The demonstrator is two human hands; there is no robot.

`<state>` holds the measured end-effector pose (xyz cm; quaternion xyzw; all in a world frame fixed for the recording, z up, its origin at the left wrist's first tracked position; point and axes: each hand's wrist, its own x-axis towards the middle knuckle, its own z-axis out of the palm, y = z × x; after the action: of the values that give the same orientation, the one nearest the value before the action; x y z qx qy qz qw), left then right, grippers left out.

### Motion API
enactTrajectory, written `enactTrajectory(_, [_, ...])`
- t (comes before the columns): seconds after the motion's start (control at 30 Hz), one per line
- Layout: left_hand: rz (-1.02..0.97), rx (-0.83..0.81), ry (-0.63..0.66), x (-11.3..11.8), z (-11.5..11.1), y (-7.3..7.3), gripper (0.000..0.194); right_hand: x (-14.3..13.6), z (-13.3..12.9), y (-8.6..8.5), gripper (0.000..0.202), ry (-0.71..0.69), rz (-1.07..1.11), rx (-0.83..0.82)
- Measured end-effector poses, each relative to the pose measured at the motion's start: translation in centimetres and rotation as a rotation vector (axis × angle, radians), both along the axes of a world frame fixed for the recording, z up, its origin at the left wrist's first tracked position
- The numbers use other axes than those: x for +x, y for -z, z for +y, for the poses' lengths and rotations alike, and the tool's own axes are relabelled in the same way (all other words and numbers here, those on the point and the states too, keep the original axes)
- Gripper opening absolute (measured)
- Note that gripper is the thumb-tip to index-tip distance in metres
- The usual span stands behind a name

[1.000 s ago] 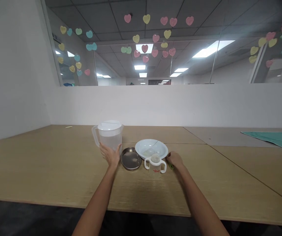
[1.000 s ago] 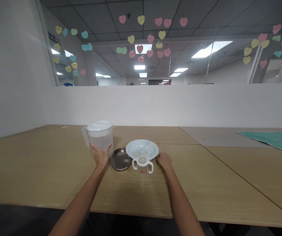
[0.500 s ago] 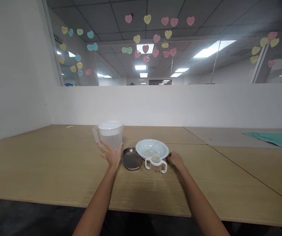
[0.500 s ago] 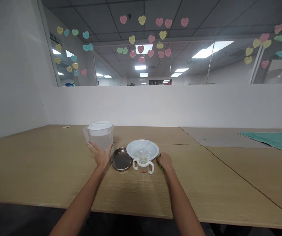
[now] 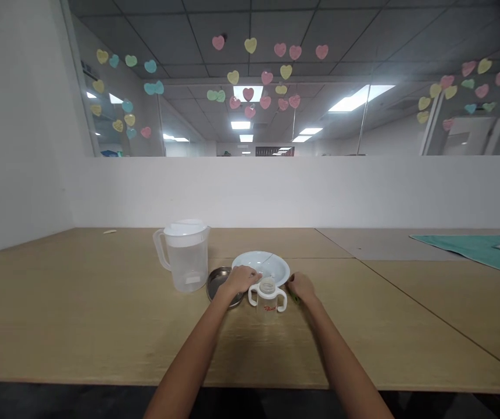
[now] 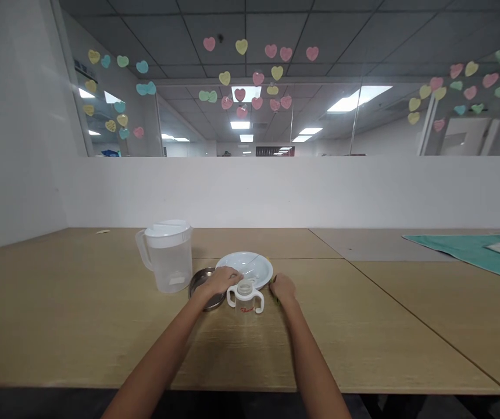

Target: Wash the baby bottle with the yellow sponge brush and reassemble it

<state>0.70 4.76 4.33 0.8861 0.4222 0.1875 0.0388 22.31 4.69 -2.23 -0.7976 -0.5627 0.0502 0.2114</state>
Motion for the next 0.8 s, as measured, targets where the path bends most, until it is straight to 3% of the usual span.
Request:
enactTrajectory(0.1, [0.008,0.032,-0.030,-0.1,0.1,0.6,0.043,-0.1,0.0,-0.1,0.020,-0.032,0.025,-0.028])
enactTrajectory(0.33, [-0.037,0.294,-0.110,-1.1,0.3,2.0,0.045,0.2,0.2,-0.1,0.020,-0.037,0.052,-0.056])
enactTrajectory(0.7, [-0.262,0.159,-0.172,-1.5,0.7,2.1,0.021,0.2,0.1,-0.1,0.019,-0.002,0.059,-0.058])
enactTrajectory(0.8, [-0.428,0.141,-0.175,-1.4,0.9,2.2,0.022,0.2,0.0,-0.2,0.019,0.046,0.068,-0.040])
